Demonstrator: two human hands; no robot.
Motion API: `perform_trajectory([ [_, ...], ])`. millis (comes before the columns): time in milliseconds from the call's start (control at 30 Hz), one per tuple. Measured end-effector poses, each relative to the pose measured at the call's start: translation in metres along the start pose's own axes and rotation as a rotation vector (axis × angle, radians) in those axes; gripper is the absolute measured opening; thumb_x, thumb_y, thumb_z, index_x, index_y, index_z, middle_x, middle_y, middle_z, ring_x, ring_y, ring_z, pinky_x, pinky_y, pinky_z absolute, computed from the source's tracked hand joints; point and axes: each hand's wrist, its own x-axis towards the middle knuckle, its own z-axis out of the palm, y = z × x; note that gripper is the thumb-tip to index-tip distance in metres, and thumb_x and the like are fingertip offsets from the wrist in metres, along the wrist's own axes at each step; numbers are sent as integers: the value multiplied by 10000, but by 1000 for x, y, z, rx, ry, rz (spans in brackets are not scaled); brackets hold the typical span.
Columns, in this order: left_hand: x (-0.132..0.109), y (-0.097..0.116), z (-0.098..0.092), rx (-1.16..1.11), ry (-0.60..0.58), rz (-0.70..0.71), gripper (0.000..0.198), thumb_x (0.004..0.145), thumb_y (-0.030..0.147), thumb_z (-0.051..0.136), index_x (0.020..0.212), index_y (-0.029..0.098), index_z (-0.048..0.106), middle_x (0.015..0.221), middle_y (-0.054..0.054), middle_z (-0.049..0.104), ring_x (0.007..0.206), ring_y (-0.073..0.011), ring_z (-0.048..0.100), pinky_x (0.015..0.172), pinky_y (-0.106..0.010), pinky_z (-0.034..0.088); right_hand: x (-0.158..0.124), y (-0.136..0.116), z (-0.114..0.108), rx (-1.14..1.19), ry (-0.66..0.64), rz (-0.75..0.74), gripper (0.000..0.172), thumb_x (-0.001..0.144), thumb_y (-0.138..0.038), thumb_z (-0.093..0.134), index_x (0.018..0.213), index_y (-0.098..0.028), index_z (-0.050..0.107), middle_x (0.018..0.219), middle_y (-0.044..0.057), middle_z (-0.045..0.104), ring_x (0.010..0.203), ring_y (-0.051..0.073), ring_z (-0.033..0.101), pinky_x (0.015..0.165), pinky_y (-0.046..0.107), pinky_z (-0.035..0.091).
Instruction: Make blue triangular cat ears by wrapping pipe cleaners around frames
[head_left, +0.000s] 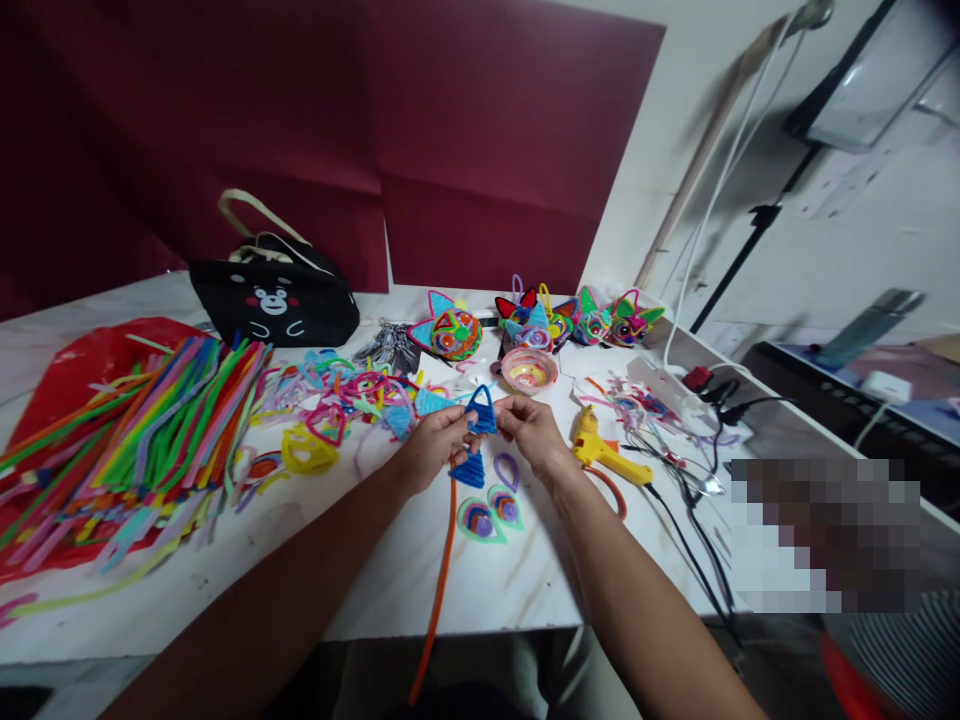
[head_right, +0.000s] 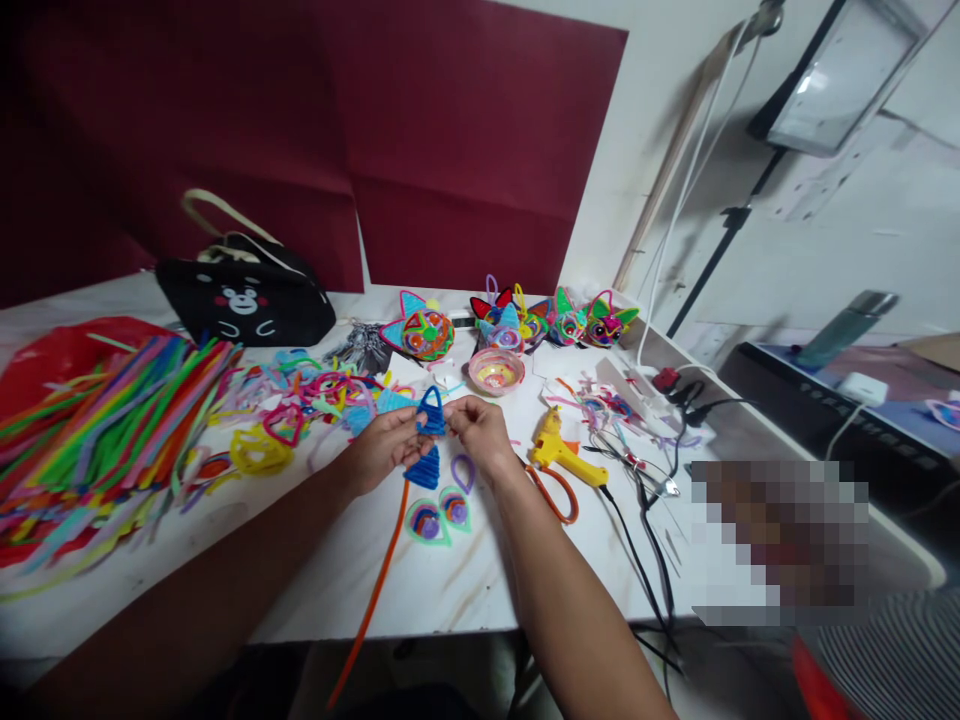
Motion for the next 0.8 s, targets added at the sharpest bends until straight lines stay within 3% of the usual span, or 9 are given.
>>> perform_trajectory([
  [200,-4,3,-3,-52,-138,-82,281,793,378,605,949,165,509,744,-48,642,531,-125,604,386,-168,355,-1,5,-1,-180,-7,-149,184,736,-350,585,730,-167,606,616,-9,567,545,112,500,545,243,408],
  [367,-5,3,-5,-88,-213,-113,268,814,391,581,900,142,529,721,-74,660,534,-136,611,403,-183,391,-4,1,-2,-373,50,-253,132,765,-292,569,742,-174,625,645,4,585,578,125,516,555,244,409],
  [500,-3,0,-6,-37,-212,-56,291,768,384,644,810,103,582,658,-76,652,546,-115,596,443,-177,400,-2,-2,-2,-180,72,-150,145,723,-316,614,707,-173,624,573,-12,570,511,116,507,505,239,392],
  [700,-2,0,-10,137,-225,8,347,740,448,649,795,108,604,635,-67,659,460,-92,544,458,-207,395,-3,-9,-3,223,72,124,235,570,-338,740,648,-147,627,492,-34,544,443,76,444,465,217,349],
  [800,-2,0,-13,204,-227,38,347,753,459,628,806,117,600,644,-66,664,473,-105,558,454,-211,384,-3,-10,-4,216,49,151,241,563,-335,742,666,-143,639,500,-34,554,447,73,452,456,210,343],
])
